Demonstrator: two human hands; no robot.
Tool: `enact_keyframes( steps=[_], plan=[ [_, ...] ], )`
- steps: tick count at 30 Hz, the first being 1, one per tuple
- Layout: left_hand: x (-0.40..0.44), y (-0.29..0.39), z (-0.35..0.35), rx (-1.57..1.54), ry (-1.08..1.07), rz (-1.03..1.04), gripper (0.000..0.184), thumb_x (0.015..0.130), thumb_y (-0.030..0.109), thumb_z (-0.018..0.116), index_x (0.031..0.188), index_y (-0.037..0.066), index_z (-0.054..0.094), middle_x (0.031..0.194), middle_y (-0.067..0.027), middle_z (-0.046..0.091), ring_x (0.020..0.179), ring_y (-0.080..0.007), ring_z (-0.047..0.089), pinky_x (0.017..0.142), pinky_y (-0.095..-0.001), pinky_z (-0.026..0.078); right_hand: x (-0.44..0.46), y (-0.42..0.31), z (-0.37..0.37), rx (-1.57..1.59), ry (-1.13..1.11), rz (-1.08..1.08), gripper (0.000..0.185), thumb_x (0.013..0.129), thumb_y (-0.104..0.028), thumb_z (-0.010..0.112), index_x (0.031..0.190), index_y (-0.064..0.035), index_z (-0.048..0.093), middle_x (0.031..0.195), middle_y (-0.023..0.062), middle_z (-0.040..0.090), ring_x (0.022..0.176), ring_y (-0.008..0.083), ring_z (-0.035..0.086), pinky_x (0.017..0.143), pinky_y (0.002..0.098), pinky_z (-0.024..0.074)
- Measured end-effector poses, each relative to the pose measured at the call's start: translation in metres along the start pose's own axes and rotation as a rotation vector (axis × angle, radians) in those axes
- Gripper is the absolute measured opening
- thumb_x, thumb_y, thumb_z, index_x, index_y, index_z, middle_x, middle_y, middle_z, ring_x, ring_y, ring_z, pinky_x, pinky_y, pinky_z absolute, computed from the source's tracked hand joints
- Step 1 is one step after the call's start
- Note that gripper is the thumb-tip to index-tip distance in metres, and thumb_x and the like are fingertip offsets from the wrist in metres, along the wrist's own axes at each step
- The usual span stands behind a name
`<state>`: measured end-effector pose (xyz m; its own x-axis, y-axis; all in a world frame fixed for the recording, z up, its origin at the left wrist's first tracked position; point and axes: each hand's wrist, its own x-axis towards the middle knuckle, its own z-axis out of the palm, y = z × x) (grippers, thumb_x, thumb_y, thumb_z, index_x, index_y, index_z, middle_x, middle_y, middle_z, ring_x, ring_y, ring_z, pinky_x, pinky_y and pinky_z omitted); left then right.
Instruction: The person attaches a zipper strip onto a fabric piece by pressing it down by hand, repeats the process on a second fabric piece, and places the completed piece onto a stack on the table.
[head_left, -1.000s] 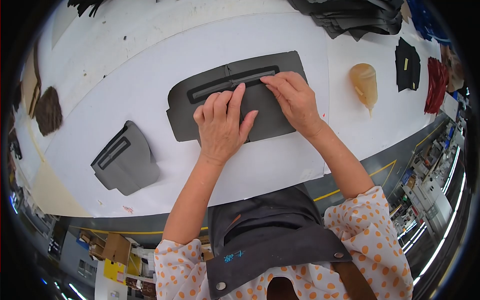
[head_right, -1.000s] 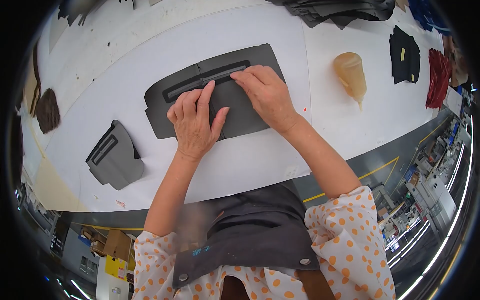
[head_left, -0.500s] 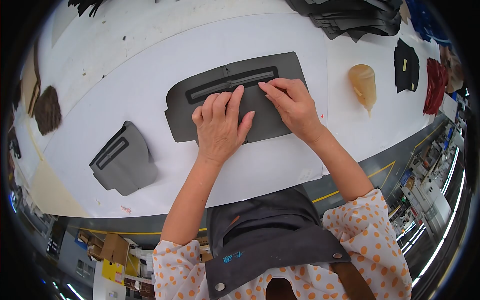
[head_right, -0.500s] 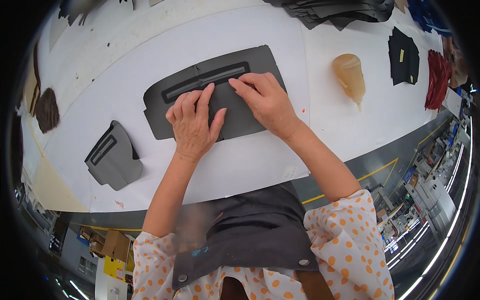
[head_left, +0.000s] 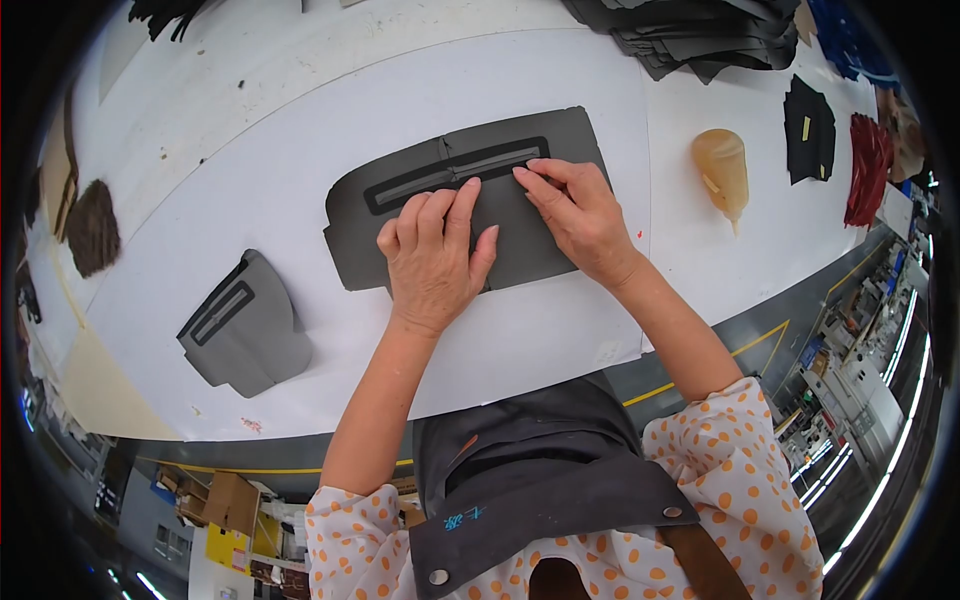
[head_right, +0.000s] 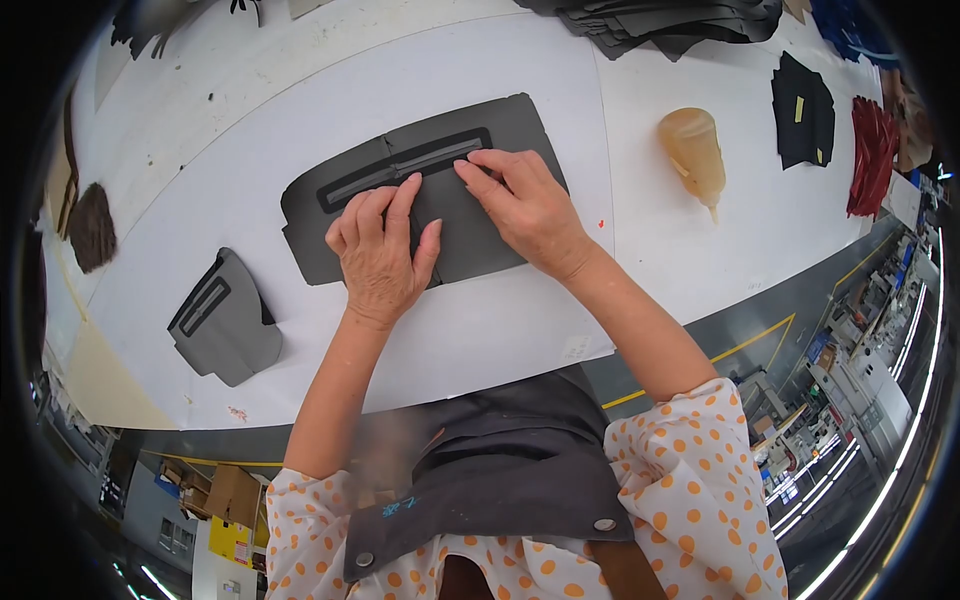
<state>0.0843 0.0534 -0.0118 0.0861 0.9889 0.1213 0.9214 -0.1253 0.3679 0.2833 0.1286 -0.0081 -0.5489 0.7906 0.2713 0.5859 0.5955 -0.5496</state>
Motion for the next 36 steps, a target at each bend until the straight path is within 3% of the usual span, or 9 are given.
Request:
enact_keyframes(
  steps=[15,18,27,36],
  plan=[
    [0.001,0.0,0.001,0.04,0.022,0.008,0.051,0.087,0.04,0.068,0.133,0.017,0.062,0.122,0.0029,0.052,0.119,-0.0164,0.046,0.095,-0.0358,0.028,-0.008,0.006,0.006,-0.066,0.025,-0.076,0.044,0.075,0.003,0.072,0.118,-0.0039,0.071,0.114,0.0062,0.063,0.09,0.0229,0.058,0.077,0.032,0.0534],
    [-0.001,0.001,-0.001,0.002,0.009,0.011,0.055,0.089,0.037,0.068,0.137,0.015,0.06,0.124,-0.0012,0.052,0.122,-0.0209,0.046,0.098,-0.0375,0.027,-0.009,0.005,0.006,-0.089,0.019,-0.065,0.045,0.074,0.002,0.073,0.118,-0.0047,0.071,0.115,0.005,0.063,0.092,0.0227,0.057,0.08,0.0324,0.0529],
    [-0.022,-0.019,-0.022,0.077,-0.021,-0.016,0.056,0.089,0.037,0.068,0.14,0.016,0.057,0.137,-0.0034,0.05,0.131,-0.0223,0.042,0.099,-0.0375,0.026,-0.001,0.001,0.004,-0.157,0.072,-0.095,0.042,0.072,0.002,0.076,0.112,-0.0073,0.074,0.11,0.0014,0.065,0.107,0.0229,0.058,0.089,0.0325,0.0511],
    [-0.038,-0.038,-0.027,0.077,-0.03,-0.069,0.058,0.088,0.043,0.069,0.14,0.019,0.056,0.141,-0.0044,0.048,0.132,-0.0247,0.038,0.101,-0.0388,0.025,0.0,-0.002,0.006,-0.135,0.075,-0.073,0.041,0.074,0.006,0.075,0.112,-0.0083,0.074,0.109,0.0014,0.065,0.106,0.023,0.059,0.089,0.032,0.0513]
  ],
)
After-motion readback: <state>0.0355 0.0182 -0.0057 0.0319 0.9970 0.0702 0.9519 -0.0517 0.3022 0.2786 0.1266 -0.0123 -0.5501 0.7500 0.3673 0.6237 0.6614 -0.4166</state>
